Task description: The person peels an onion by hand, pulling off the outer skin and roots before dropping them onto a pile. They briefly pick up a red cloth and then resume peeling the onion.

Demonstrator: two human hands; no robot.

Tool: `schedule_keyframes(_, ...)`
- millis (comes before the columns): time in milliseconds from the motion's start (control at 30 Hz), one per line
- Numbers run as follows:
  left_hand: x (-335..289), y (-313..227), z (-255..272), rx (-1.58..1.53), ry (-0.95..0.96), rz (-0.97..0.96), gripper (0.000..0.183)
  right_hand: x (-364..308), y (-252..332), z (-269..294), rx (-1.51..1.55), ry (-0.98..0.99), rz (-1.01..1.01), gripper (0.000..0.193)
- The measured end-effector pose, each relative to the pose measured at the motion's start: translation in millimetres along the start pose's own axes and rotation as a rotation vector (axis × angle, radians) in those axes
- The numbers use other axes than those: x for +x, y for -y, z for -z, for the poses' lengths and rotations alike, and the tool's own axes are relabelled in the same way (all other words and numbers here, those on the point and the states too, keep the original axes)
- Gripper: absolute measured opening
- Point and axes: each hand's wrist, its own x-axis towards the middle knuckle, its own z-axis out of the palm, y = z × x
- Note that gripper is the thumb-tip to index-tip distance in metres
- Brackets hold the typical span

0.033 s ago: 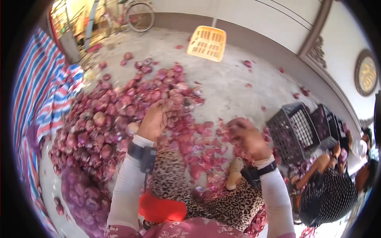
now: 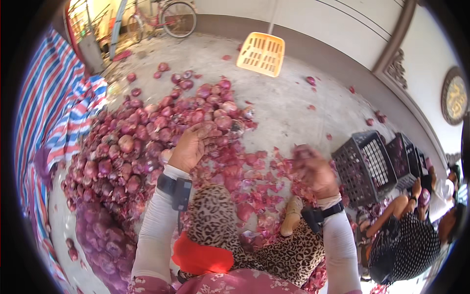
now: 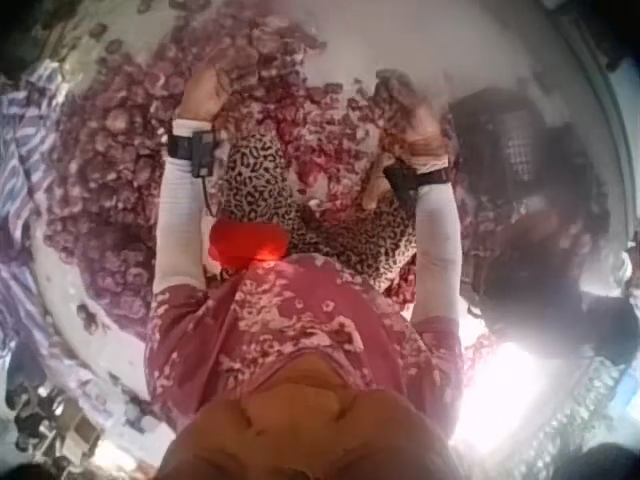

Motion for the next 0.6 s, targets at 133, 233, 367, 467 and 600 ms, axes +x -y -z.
schedule_keyframes(133, -18.7, 16.4, 100.9, -0.073, -0.345, 0.074, 0.015, 12.8, -19.6, -8.4, -1.220, -0.227, -0.034, 0.030)
schedule_keyframes(233, -28.4, 62.3, 195.7, -0.100, -0.606, 0.186, 0.016, 19.2, -52.5, 20.4, -1.614, -0.155, 0.225, 0.025)
schedule_keyframes(367, -65.7, 130.3, 278.9, -0.260, -0.846, 0.276, 0.020, 24.6, -57.3, -7.9, -1.328, -0.193, -0.027, 0.024)
schedule_keyframes(467, -78.1, 173.3, 305.5, -0.307, -0.912, 0.357, 0.021, 24.8, -73.3, -7.2, -1.424, -0.055, -0.032, 0.022)
schedule_keyframes(600, -97.6, 214.1, 345.5, 0.079, -0.793, 0.410, 0.038, 35.8, -82.2, -25.6, -1.417, 0.190, -0.017, 0.022)
